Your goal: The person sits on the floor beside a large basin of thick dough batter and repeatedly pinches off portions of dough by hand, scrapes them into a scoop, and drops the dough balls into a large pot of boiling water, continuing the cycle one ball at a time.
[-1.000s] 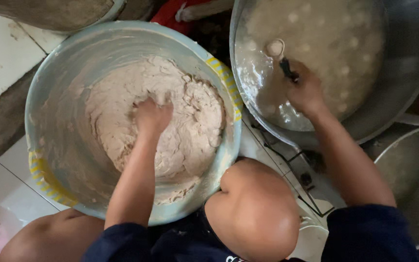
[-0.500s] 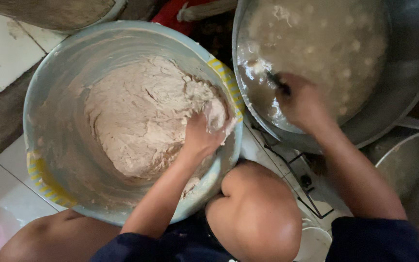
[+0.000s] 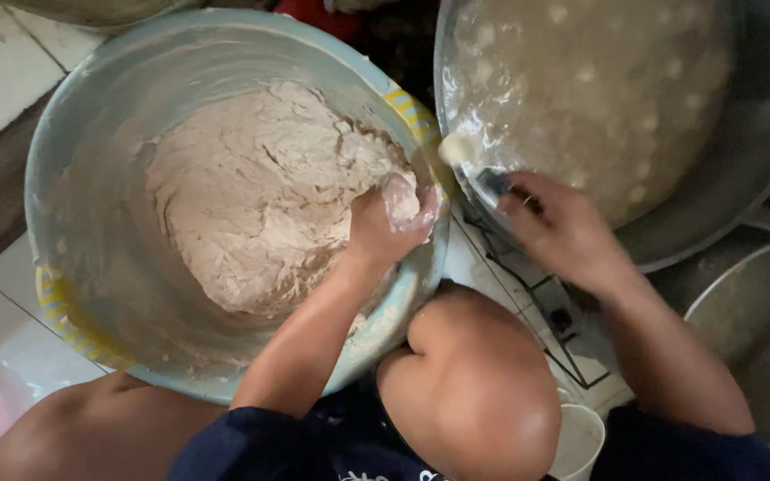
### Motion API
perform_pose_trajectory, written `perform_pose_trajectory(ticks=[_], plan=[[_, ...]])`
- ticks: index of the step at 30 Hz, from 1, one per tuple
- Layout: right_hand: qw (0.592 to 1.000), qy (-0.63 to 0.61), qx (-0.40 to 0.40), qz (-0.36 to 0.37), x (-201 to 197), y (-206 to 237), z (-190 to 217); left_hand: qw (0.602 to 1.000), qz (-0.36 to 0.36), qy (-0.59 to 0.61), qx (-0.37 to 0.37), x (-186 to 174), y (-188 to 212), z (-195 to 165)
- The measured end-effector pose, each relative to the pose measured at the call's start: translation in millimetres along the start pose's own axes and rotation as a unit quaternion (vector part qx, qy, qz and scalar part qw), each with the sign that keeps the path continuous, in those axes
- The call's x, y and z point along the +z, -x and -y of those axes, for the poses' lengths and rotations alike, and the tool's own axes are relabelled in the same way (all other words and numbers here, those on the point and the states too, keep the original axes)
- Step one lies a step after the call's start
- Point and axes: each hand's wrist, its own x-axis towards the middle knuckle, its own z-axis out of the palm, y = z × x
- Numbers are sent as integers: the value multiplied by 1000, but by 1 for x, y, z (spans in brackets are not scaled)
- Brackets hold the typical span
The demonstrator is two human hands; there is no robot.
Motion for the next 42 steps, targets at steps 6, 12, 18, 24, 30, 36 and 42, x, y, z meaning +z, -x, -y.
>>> perform_pose_trajectory(ticks=[6, 12, 18, 24, 30, 36, 42], plan=[[991, 13, -132, -11, 25, 29, 23, 999, 30, 12, -20, 4, 1, -2], [996, -2, 11, 94, 30, 20, 25, 987, 84, -80, -112, -2, -6, -10], [999, -13, -39, -32, 12, 0, -5, 985, 8, -172, -30, -12, -10, -14], [987, 56, -94, -121, 0, -29, -21, 999, -22, -44, -12, -2, 0, 2], [997, 65, 7, -46, -3, 1, -7, 995, -7, -5, -98, 9, 8, 10], [992, 14, -129, -13, 27, 28, 15, 998, 21, 9, -60, 13, 10, 9], [997, -8, 16, 81, 32, 27, 25, 990, 88, -34, -105, 5, 5, 18]])
